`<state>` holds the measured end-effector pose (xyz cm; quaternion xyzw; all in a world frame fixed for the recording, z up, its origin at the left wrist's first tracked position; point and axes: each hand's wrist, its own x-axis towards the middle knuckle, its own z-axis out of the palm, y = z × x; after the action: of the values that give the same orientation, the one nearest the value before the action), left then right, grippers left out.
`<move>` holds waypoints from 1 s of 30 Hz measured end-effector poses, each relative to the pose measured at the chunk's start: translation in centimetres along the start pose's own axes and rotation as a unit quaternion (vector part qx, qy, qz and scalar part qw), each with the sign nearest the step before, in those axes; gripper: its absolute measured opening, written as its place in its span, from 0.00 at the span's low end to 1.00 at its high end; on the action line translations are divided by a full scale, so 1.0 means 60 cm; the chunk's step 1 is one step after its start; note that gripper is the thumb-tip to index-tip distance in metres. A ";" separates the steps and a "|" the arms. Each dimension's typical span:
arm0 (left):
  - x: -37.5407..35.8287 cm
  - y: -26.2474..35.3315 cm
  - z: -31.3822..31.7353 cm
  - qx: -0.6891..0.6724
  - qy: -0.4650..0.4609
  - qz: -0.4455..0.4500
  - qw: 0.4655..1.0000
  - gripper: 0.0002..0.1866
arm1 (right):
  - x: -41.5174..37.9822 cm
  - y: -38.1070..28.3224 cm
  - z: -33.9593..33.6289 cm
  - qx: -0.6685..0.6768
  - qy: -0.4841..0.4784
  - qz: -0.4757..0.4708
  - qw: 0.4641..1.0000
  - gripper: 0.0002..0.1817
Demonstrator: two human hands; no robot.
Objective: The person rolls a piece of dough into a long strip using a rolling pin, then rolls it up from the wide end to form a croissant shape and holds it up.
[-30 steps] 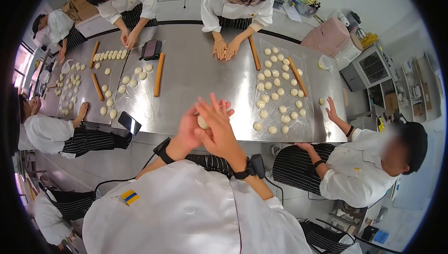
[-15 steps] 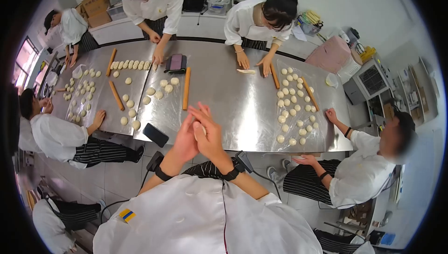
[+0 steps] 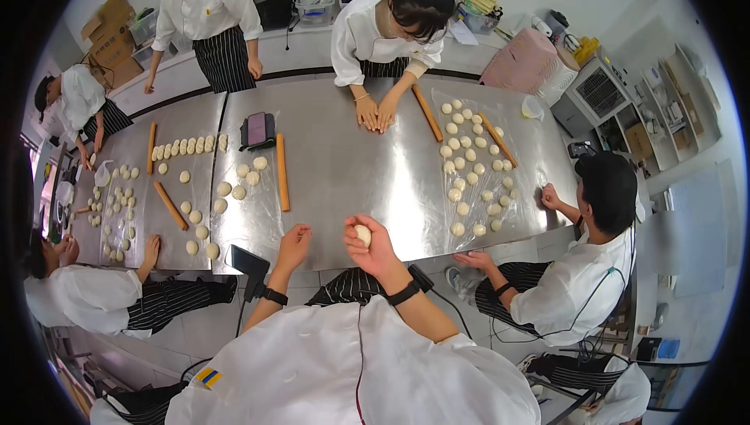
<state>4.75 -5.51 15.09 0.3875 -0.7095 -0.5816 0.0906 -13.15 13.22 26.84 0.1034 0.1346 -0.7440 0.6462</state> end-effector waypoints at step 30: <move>0.072 -0.139 0.098 0.399 0.007 0.171 0.901 0.34 | 0.169 0.009 -0.261 -0.892 0.172 -0.198 0.368 0.34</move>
<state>2.08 -4.07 4.44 0.2683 -0.9367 -0.2229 0.0316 -14.39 8.89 8.74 -0.4372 0.8448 -0.2641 0.1592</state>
